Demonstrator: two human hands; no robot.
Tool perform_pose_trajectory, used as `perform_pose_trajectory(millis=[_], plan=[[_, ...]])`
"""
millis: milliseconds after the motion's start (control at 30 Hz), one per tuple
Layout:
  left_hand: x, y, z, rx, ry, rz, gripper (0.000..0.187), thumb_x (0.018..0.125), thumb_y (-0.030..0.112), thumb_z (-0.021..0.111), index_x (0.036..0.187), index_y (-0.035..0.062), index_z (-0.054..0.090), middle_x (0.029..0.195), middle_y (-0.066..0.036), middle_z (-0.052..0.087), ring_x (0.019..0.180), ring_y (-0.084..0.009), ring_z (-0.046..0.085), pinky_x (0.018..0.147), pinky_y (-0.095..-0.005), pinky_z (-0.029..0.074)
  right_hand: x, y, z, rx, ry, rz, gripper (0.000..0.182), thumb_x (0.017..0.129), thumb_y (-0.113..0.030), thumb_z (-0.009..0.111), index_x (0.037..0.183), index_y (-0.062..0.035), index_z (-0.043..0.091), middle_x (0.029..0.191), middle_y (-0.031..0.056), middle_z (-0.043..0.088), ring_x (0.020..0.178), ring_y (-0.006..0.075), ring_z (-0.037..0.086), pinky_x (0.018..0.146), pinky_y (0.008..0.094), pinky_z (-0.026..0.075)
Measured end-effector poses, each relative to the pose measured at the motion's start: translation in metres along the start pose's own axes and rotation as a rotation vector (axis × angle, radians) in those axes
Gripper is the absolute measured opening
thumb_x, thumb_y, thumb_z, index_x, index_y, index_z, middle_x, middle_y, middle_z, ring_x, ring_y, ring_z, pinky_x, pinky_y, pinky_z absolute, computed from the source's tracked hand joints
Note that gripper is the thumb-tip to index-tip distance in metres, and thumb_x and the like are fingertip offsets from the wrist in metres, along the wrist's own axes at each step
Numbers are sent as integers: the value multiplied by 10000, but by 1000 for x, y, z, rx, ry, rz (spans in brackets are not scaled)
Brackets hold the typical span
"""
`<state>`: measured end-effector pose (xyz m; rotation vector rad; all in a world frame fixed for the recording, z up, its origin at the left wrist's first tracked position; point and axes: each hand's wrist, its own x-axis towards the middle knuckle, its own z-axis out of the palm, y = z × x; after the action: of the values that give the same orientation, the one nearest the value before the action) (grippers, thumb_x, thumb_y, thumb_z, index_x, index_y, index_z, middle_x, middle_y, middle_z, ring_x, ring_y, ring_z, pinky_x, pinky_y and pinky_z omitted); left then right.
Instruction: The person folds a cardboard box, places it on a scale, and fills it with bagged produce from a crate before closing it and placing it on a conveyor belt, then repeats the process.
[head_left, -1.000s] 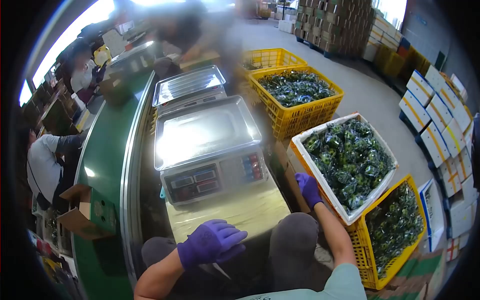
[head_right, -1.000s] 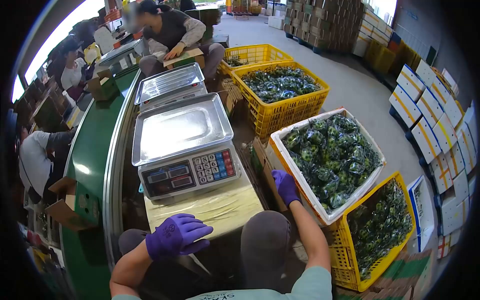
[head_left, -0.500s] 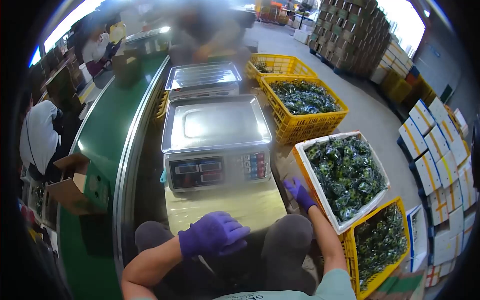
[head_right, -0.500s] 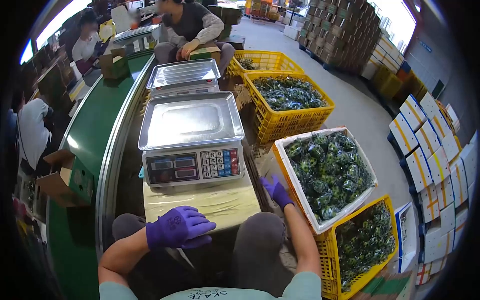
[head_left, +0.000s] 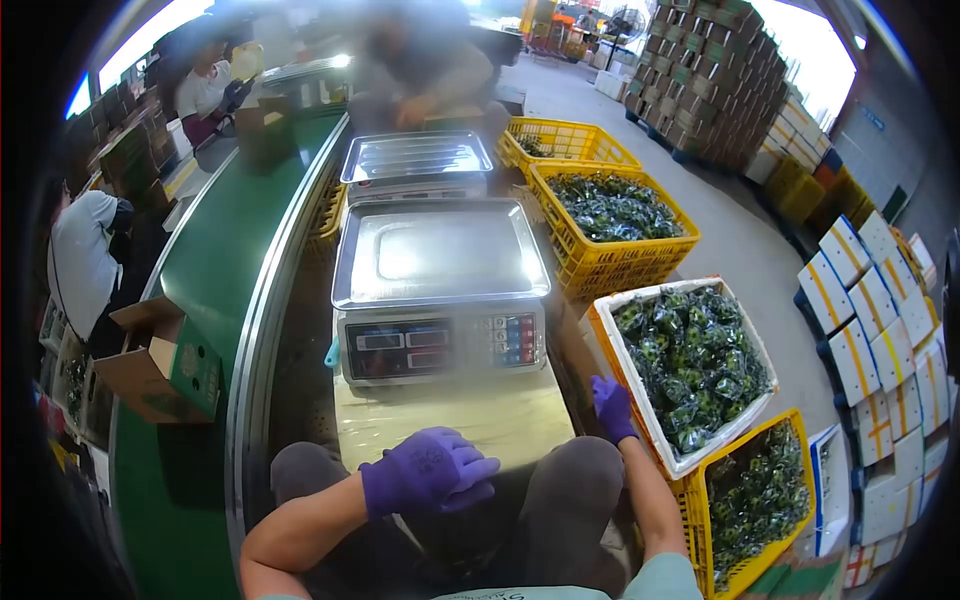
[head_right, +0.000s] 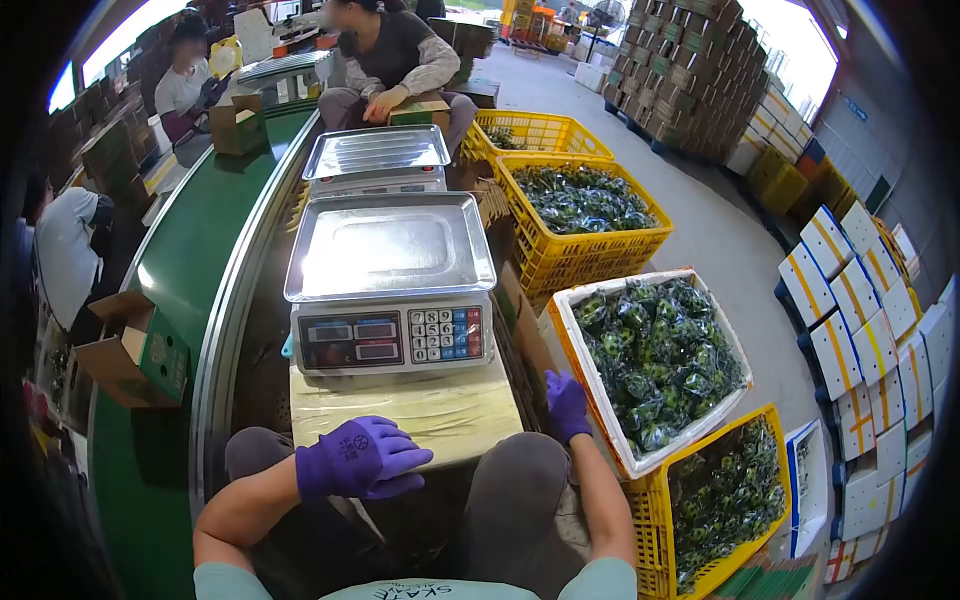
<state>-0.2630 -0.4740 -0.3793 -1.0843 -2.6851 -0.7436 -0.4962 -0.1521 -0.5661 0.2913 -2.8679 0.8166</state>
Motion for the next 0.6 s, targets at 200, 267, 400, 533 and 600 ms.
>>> perform_pose_trajectory(millis=[200,267,400,533,600], plan=[[4,5,-7,22,2,-3,313,829,282,708,1028,46,657,856,-120,691,767,-289,675,730,-375,544,-17,-22,-97,357,382,38,396,957,-347,570,917,42,631,738,191,617,660,335,593,595,414,440],[6,7,-14,38,66,-27,321,818,280,716,1027,43,661,853,-120,691,761,-291,673,727,-375,543,-27,-32,-134,730,463,71,395,971,-350,560,1024,38,612,909,150,642,771,252,632,636,355,497],[9,9,-31,-208,259,-200,512,847,255,712,1270,15,553,1070,-178,663,977,-297,655,884,-382,510,-48,-47,-185,1454,287,-42,517,990,-357,511,1356,-1,430,1246,152,581,1057,300,641,832,452,590],[14,-4,-38,-1033,449,-460,839,897,230,650,1530,14,143,1420,-195,447,1280,-268,475,1056,-389,385,-77,-69,-174,1706,74,91,471,999,-346,490,1381,-72,458,1364,125,535,1216,298,551,1013,472,474],[23,-10,-44,-1349,473,-399,771,918,250,614,1525,37,190,1404,-156,464,1249,-217,490,1029,-353,401,-88,-75,-146,1791,-73,141,496,984,-334,515,1389,-56,452,1364,129,533,1207,284,559,992,427,489]])
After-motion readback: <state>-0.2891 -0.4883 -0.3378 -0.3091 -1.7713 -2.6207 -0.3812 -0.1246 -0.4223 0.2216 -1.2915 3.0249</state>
